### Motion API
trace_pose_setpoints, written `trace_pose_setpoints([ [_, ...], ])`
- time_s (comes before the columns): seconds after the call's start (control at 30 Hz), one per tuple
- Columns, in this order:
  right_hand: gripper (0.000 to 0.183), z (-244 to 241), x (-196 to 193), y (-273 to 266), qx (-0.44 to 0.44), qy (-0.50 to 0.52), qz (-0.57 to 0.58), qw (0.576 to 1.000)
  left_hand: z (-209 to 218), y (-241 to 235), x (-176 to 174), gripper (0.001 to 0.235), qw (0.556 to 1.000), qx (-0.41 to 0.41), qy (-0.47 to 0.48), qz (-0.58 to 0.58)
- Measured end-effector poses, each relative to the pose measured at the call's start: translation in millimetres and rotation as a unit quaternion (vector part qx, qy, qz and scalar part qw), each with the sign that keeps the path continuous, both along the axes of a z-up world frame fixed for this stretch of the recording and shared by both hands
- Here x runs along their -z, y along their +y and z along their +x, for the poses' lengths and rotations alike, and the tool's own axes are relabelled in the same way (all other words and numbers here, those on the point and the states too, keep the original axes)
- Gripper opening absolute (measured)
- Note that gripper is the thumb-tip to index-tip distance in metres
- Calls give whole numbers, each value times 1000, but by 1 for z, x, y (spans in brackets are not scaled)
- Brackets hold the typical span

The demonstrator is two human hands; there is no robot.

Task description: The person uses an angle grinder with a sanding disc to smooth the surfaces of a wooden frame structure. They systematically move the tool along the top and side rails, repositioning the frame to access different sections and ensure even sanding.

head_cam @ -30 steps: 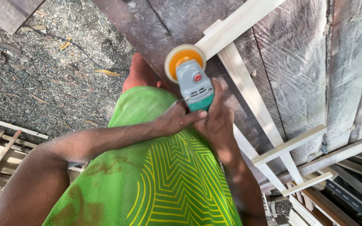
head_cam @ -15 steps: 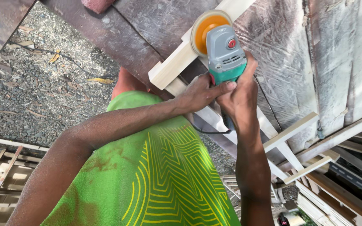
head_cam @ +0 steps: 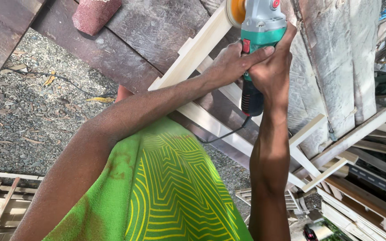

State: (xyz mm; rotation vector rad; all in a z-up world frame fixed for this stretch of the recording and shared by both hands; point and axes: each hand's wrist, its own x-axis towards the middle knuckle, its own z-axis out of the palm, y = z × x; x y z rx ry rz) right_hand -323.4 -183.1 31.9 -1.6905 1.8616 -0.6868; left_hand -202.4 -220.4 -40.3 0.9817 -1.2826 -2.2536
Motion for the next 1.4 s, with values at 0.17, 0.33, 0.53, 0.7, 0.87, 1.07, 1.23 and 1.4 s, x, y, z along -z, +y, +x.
trace_pose_setpoints([
  [0.17, 55, 24, -12, 12, 35, -8, 23, 999, 27, 9, -20, 67, 999, 12, -29, 15],
  [0.33, 66, 49, -19, 21, 51, 3, 34, 998, 56, 23, -25, 75, 996, -53, 58, -44],
  [0.53, 71, 29, -13, -1, 85, 3, 31, 996, 29, -3, -21, 76, 998, 20, -40, 34],
  [0.7, 70, 46, -12, 30, 97, 26, 88, 991, 56, 29, -32, 80, 999, -33, 9, 0],
  [0.87, 78, 42, -5, 30, 74, 52, 78, 993, 56, 31, -29, 84, 997, -6, -59, 38],
  [1.07, 72, 13, -2, 11, 50, 34, 31, 998, 23, 6, -20, 85, 1000, -1, -24, 18],
  [1.23, 77, 56, -7, 45, 59, 30, 88, 994, 72, 51, -21, 90, 999, -9, -25, 22],
  [1.4, 88, 122, -19, 82, 32, 29, 113, 993, 137, 96, -32, 86, 999, -2, -6, 45],
])
